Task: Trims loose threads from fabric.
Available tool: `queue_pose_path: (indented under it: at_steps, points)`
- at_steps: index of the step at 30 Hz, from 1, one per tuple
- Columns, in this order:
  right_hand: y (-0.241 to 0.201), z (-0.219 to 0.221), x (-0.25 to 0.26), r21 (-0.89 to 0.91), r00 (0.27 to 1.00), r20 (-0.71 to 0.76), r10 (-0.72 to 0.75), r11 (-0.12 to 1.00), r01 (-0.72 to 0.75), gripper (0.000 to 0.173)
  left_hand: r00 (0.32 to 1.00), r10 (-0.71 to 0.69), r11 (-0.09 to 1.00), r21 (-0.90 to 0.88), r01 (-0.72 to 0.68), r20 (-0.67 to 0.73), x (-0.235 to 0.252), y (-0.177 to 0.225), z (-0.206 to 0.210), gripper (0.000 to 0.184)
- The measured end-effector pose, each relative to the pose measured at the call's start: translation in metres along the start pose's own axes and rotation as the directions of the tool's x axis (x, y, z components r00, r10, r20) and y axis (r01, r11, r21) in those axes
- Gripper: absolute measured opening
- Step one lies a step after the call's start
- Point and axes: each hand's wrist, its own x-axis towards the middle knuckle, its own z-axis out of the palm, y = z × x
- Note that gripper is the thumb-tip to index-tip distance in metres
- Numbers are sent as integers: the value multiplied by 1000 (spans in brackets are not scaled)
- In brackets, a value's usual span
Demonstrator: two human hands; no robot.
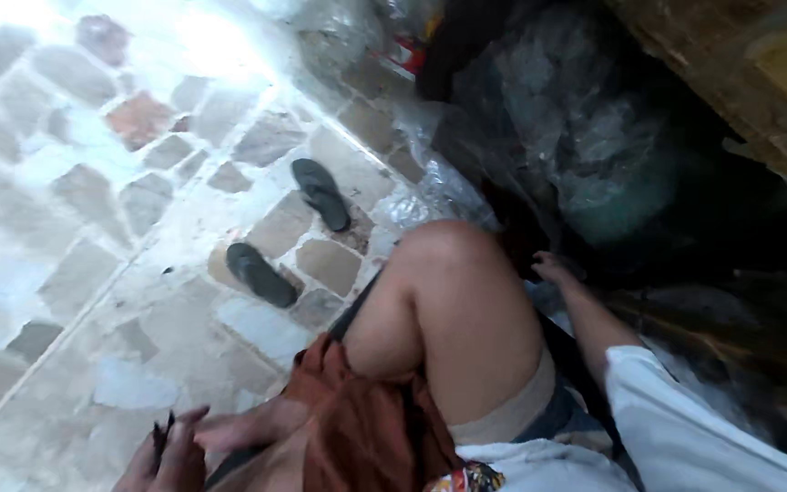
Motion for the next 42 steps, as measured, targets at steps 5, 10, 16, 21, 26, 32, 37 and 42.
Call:
queue_pose_path:
  at_steps: [5,10,16,21,26,32,37,42]
  points:
    - [-114,-51,-39,127,830,-282,-481,839,529,42,973,115,991,-50,-128,-197,-30,26,8,27]
    - [-212,-87,-181,18,315,-296,-902,324,946,41,979,202,959,204,-199,3,-40,28,54,39]
    - [-244,-5,-319,-250,98,181,-979,50,967,56,945,44,953,271,-137,324,-13,26,81,46]
    - [-234,69,-310,-552,150,254,-955,-17,834,59,917,213,968,55,-245,337,-23,21,65,26]
    - [-237,62,-318,-312,35,306,-951,-65,948,26,840,537,811,-319,-491,74,-63,1,28,14]
    - [-237,61,-338,328,-108,186,-977,-42,944,23,520,835,488,-680,-547,180,-65,-41,-35,14]
    - [-233,74,-349,504,-178,132,-975,-89,859,15,685,727,544,-581,-606,-34,-66,-45,-34,19]
    - [-231,88,-371,545,-261,90,-961,-172,821,15,693,644,579,-385,-719,-324,-72,-9,1,29]
